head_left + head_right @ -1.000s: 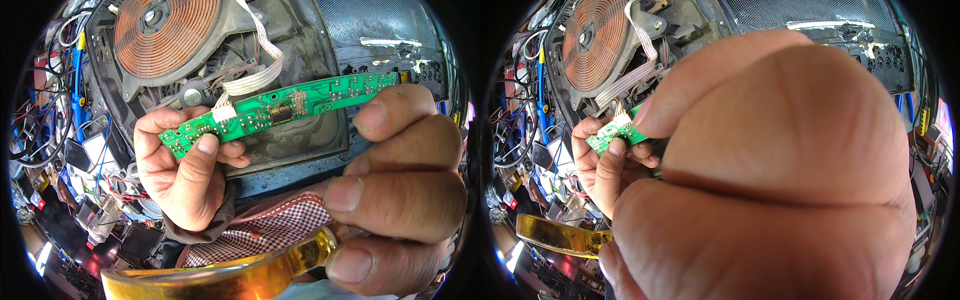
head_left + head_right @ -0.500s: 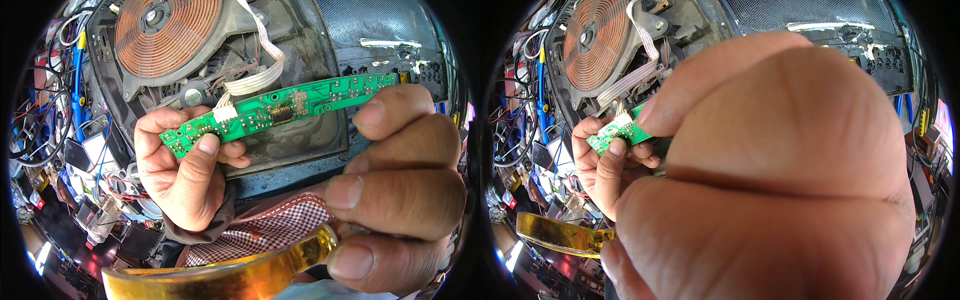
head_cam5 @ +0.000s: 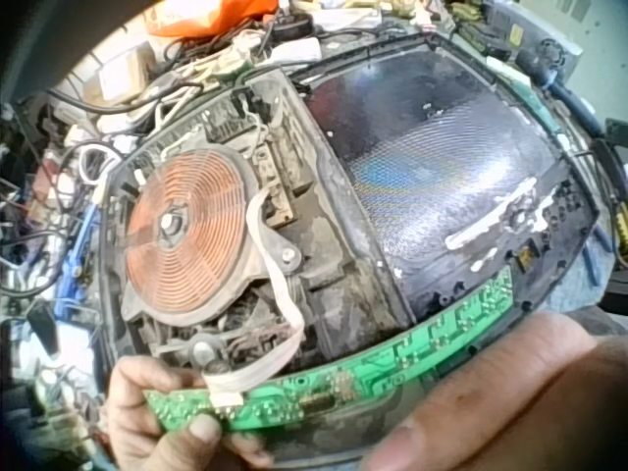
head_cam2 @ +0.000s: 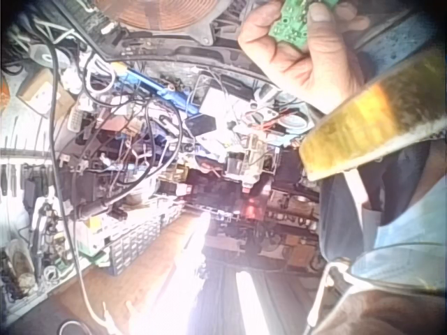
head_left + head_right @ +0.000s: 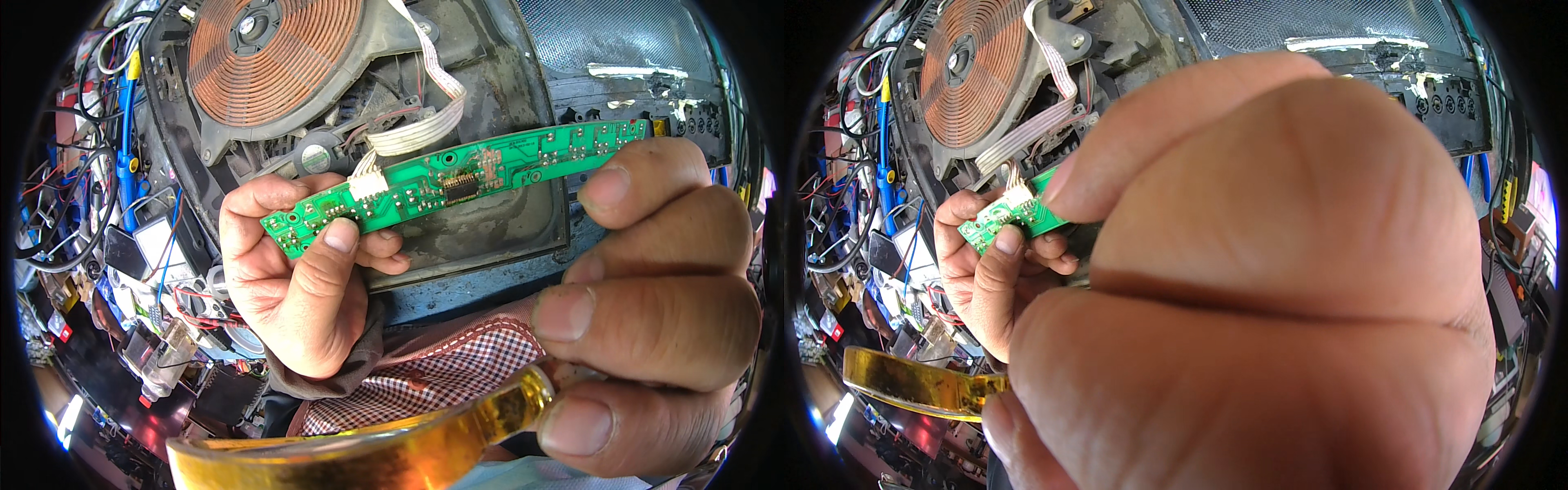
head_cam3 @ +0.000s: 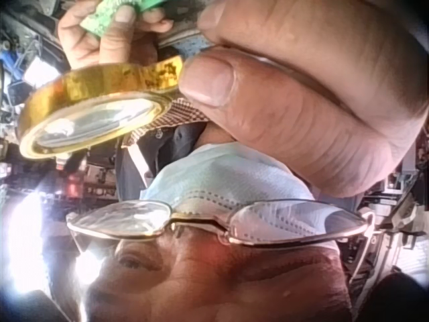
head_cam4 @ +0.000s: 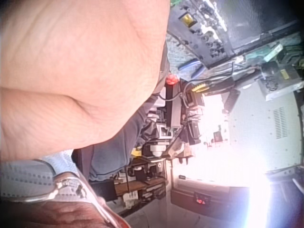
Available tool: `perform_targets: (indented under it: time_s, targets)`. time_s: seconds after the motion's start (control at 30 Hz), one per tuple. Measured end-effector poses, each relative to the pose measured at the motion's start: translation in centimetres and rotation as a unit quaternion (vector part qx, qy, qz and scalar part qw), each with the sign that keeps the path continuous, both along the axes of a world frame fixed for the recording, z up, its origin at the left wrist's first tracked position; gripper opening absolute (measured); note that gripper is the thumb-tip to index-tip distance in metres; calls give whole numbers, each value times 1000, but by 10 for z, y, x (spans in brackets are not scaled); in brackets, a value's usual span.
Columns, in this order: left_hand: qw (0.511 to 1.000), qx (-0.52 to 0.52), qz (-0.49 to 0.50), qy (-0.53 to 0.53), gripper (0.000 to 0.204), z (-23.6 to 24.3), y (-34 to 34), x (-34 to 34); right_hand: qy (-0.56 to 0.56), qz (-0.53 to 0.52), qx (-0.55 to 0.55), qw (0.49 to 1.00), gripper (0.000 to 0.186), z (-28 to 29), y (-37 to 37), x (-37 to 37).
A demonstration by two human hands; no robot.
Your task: The person holds a green circuit board and inspects it with a magnifying glass, then uses a multimeter to test points on the board. The person places the board on the workbench and continues testing with multimeter probes.
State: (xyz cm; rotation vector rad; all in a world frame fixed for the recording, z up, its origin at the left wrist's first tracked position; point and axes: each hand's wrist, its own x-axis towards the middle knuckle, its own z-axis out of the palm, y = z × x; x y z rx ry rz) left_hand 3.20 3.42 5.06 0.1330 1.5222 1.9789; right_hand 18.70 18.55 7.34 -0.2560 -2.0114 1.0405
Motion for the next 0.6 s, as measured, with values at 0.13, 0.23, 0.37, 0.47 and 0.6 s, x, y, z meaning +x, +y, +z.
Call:
perform_targets:
  time_s: [0.13, 0.23, 0.37, 0.47, 0.6]
  targets:
    - [1000, -9, 10, 11, 45, -1, -3, 0, 7, 24, 3, 1000, 22, -7, 5, -2]
    - [1000, 5, 0, 13, 45, -2, -3, -1, 20, 23, 29, 999, 22, -13, 6, -3]
    - [1000, 8, -2, 17, 44, -2, -4, 0, 5, 24, -2, 1000, 22, -5, 6, -3]
    - [1000, 4, 8, 21, 44, -2, -6, 1, -4, 26, -11, 1000, 22, -6, 4, -2]
    - [1000, 14, -10, 8, 44, -1, -2, -1, 1, 15, 5, 1000, 22, -2, 5, -1]
